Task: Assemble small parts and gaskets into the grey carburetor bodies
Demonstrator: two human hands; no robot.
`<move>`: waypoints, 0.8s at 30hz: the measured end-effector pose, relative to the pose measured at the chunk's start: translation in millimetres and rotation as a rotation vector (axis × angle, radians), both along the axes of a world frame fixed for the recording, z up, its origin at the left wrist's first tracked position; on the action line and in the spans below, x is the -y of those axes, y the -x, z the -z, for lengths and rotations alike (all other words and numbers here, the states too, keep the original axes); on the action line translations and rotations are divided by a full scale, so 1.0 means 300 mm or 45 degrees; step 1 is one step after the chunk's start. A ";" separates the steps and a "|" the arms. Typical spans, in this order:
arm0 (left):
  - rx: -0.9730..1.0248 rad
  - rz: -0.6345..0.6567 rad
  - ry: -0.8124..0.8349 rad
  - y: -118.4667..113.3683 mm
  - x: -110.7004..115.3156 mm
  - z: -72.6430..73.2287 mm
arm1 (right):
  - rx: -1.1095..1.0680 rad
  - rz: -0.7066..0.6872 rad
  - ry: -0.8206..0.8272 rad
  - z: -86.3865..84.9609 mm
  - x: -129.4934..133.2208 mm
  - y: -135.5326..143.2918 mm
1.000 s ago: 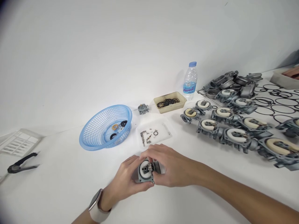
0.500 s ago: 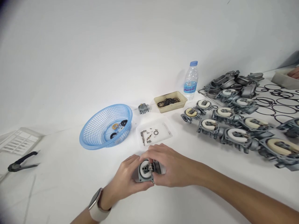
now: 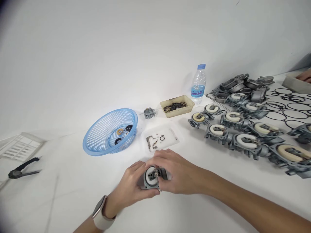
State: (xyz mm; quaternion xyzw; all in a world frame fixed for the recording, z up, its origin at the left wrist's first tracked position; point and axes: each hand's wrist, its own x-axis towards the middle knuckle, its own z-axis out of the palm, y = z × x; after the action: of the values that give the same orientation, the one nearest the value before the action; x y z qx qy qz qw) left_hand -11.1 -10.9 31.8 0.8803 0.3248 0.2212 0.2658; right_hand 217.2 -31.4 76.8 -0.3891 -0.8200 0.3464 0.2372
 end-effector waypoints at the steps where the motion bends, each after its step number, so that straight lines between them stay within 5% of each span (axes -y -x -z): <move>1: -0.001 -0.001 0.002 0.000 0.000 -0.001 | -0.013 0.013 -0.010 0.004 0.000 0.000; 24: -0.047 0.027 -0.021 0.001 0.003 0.003 | 0.003 -0.036 0.035 -0.019 0.000 -0.007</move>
State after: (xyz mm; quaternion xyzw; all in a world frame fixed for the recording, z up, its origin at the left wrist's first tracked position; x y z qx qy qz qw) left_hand -11.4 -11.7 30.9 0.8898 0.3186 0.2047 0.2546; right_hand 219.4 -31.4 82.4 -0.3812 -0.8207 0.3606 0.2259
